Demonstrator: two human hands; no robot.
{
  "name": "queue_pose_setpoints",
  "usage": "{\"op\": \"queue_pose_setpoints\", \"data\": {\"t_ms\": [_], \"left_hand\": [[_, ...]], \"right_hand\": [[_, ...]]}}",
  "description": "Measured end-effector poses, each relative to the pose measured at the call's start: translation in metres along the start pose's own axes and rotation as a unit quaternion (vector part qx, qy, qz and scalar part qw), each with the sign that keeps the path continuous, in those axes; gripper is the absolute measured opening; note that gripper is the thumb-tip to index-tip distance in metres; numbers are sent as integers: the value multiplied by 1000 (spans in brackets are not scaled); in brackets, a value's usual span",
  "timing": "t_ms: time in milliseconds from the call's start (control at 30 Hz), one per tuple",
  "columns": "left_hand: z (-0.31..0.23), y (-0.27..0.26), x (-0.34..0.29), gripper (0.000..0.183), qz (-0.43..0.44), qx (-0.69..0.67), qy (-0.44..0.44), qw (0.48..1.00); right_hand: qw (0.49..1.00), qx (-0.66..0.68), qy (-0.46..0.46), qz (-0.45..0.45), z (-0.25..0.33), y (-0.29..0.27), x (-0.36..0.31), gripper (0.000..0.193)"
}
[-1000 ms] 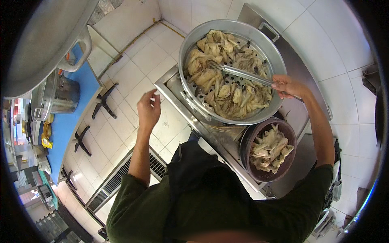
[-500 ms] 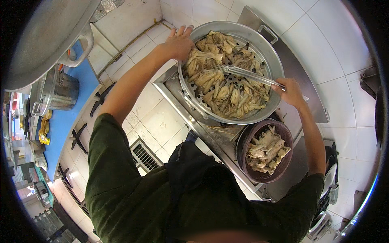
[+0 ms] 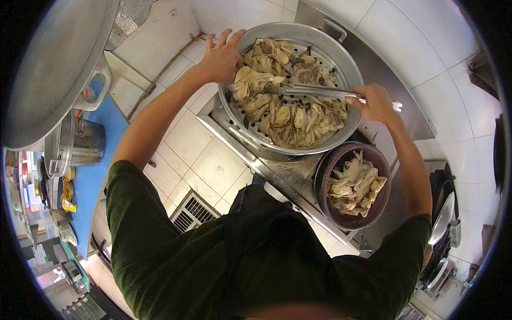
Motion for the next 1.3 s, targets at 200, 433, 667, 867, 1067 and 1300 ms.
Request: {"op": "queue_pose_setpoints", "data": {"t_ms": [200, 433, 667, 867, 1067, 1300], "left_hand": [[-15, -37, -17, 12, -115, 9, 21, 993], [-37, -136, -33, 5, -301, 95, 56, 947], [-141, -243, -40, 5, -367, 60, 178, 911], [-272, -235, -39, 2, -338, -11, 267, 902], [-318, -230, -30, 6, -383, -17, 282, 880], [-263, -168, -72, 9, -208, -355, 288, 865]], "right_hand": [[996, 63, -23, -53, -11, 5, 8, 37], [983, 100, -4, -155, -12, -26, -66, 29], [952, 105, 145, -247, -36, -68, -251, 28], [929, 104, 278, -222, -24, -47, -430, 24], [873, 112, 475, -21, -34, 40, -518, 42], [876, 169, 452, -21, -20, 50, -512, 47]]}}
Point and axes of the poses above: each hand's wrist, its own x-axis towards the middle knuckle, its own y-axis out of the palm, z = x × y, the point moved 8 cm from there along x, towards the middle knuckle, and after that the axes turned 1 degree about y, right-handed, at the moved point
